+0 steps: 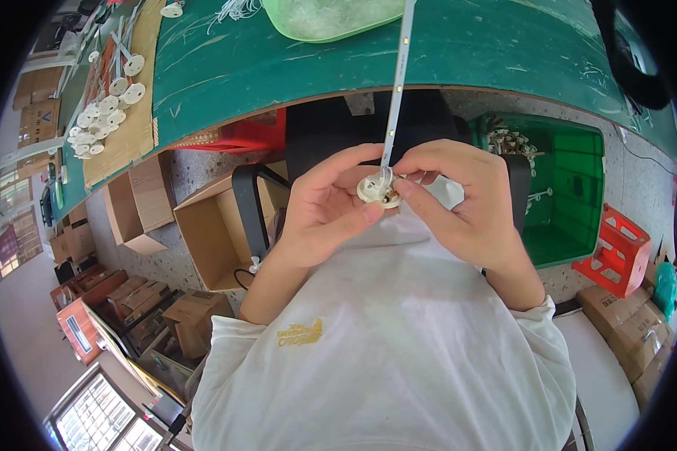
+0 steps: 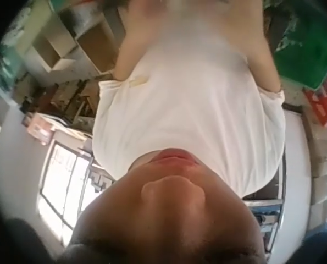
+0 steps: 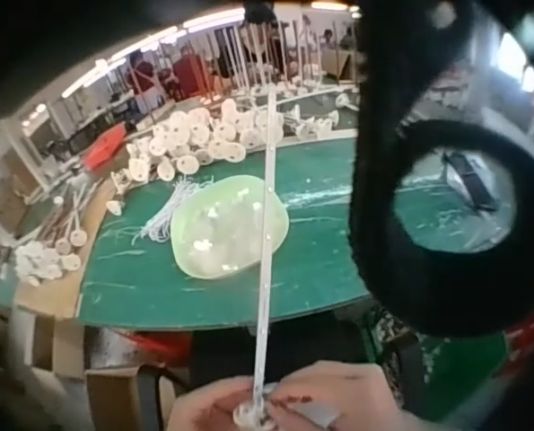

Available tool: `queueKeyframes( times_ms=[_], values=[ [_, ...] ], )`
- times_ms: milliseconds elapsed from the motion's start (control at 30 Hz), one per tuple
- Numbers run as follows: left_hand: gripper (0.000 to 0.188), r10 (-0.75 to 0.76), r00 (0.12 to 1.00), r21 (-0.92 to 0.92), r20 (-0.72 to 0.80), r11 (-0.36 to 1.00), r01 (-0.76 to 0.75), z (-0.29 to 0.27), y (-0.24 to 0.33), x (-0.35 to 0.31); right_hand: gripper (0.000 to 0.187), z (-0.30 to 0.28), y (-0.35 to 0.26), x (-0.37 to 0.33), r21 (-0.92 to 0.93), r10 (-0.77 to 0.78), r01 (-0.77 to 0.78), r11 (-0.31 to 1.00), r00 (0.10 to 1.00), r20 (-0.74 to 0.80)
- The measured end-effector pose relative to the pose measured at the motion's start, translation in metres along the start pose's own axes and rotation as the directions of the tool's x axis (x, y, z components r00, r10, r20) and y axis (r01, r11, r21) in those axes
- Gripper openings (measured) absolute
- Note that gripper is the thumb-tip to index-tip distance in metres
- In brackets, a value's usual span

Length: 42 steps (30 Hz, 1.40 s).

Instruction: The worker is manually assembling LED light strips into small white plastic circular bases by threading them and securing the components.

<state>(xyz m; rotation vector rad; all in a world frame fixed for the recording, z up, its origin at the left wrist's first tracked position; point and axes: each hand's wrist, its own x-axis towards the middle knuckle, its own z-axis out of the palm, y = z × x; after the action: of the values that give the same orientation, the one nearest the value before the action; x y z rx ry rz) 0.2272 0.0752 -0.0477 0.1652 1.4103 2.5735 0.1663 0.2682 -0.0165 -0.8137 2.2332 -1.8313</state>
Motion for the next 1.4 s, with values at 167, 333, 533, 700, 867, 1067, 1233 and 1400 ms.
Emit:
queueKeyframes(
  times_ms=[167,333,533,700,867,1067,1233,1400],
  values=[
    [0.057,0.053,0.998,0.151,0.036,0.987,-0.058,0.002,-0.003,0.002,0.009,0.001,0.002,0.001,-0.025,-0.027,0.027,0.999,1.0,-0.016],
    [0.057,-0.013,1.0,0.131,-0.004,0.991,0.014,0.005,-0.004,0.0,0.008,0.002,0.003,-0.001,-0.065,-0.025,0.024,0.998,1.0,-0.004],
    [0.053,-0.093,0.994,-0.113,0.059,0.989,0.099,-0.003,-0.005,0.001,0.013,0.003,0.005,-0.003,-0.025,-0.02,0.02,1.0,1.0,-0.003],
    [0.053,-0.108,0.992,-0.118,0.065,0.986,0.115,-0.004,-0.006,0.0,0.012,0.0,0.005,-0.003,0.009,-0.011,0.011,1.0,1.0,0.006],
    [0.054,-0.112,0.991,-0.135,0.077,0.983,0.121,-0.01,-0.008,-0.001,0.009,-0.01,0.01,-0.007,0.069,0.044,-0.042,0.997,0.999,-0.027],
    [0.054,-0.111,0.99,-0.147,0.085,0.981,0.123,-0.014,-0.011,-0.001,0.004,-0.009,0.009,-0.008,0.39,0.122,-0.048,0.92,0.978,-0.169],
    [0.054,-0.133,0.989,-0.137,0.061,0.981,0.14,-0.011,-0.01,0.0,0.012,-0.018,0.012,-0.006,0.358,0.2,-0.135,0.924,0.968,-0.151],
    [0.054,-0.127,0.99,-0.127,0.055,0.983,0.133,-0.013,-0.011,-0.001,0.014,-0.03,0.04,0.0,-0.399,-0.027,-0.108,0.911,0.948,-0.317]
  ],
)
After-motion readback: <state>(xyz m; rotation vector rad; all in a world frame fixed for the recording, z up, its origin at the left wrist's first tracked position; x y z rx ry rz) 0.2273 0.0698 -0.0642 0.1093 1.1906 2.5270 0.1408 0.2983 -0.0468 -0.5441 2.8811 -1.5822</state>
